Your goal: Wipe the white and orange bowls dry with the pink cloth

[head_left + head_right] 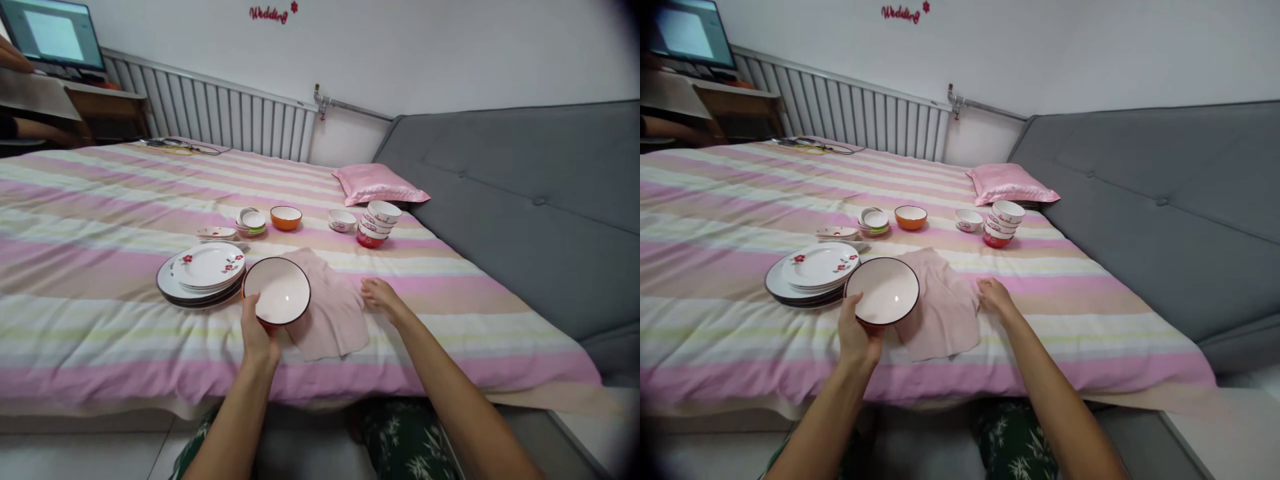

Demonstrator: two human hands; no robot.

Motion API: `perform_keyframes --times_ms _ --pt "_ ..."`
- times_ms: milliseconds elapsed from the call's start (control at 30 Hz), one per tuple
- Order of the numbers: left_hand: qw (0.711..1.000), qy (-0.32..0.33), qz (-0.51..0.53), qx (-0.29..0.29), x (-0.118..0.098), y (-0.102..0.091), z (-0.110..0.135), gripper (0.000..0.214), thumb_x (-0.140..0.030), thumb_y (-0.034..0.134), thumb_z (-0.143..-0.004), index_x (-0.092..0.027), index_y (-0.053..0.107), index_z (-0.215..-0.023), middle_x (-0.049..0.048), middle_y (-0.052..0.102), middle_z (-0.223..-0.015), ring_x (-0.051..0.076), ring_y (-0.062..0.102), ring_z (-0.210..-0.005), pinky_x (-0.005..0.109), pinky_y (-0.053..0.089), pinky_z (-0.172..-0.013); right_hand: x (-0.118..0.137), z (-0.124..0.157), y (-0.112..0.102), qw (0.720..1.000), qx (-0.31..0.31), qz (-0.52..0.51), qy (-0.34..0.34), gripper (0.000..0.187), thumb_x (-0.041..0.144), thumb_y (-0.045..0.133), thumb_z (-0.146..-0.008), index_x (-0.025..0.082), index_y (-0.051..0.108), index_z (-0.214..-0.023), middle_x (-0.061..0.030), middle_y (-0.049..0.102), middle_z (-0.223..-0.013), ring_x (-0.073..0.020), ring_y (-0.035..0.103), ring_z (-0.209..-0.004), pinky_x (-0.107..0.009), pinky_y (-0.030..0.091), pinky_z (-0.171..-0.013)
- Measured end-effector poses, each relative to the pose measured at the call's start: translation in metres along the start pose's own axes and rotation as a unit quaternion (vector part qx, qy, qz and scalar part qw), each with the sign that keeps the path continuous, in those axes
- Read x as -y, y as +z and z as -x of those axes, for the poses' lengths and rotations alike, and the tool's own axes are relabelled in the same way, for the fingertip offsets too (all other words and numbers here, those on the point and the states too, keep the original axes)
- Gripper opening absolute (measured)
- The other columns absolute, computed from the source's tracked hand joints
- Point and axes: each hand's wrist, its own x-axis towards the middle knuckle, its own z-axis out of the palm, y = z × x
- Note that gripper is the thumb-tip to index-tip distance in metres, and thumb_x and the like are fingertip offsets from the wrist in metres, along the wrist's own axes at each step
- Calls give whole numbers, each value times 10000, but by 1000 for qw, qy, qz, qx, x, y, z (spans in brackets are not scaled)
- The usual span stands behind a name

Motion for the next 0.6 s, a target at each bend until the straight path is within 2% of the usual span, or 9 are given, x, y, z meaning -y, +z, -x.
perform_keyframes --times_ms 67,133,333,433,600 --pt "1000 7 -23 20 7 5 4 287 -290 639 -666 -194 629 -937 28 629 -958 169 592 -837 207 449 -563 -14 12 -8 999 0 -30 40 283 420 493 -812 161 591 -753 -103 659 -777 -155 600 -625 -283 488 -597" --pt "998 12 -50 39 16 9 5 314 -310 659 -659 -182 619 -943 25 624 -915 162 587 -809 211 446 -583 -23 19 -7 996 3 -59 60 264 402 512 -804 168 570 -695 -70 633 -686 -116 546 -523 -242 449 -510" --pt "987 11 -155 48 45 15 -2 398 -373 719 -634 -158 594 -944 21 599 -826 140 555 -682 229 423 -577 -38 15 10 993 -10 -96 65 272 389 665 -690 185 541 -558 7 508 -466 -82 401 -382 -214 310 -375" --pt "982 8 -181 44 51 18 -4 409 -371 736 -622 -154 590 -937 12 579 -776 137 541 -646 245 425 -586 -48 8 4 990 -25 -129 46 247 400 673 -660 192 556 -600 10 515 -484 -94 441 -409 -224 366 -404" --pt "978 18 -205 36 56 22 -5 413 -365 735 -624 -157 583 -946 11 573 -783 161 559 -706 271 450 -650 -64 -3 -19 982 -91 -164 7 314 467 626 -669 202 551 -820 -23 584 -684 -131 530 -554 -257 456 -511"
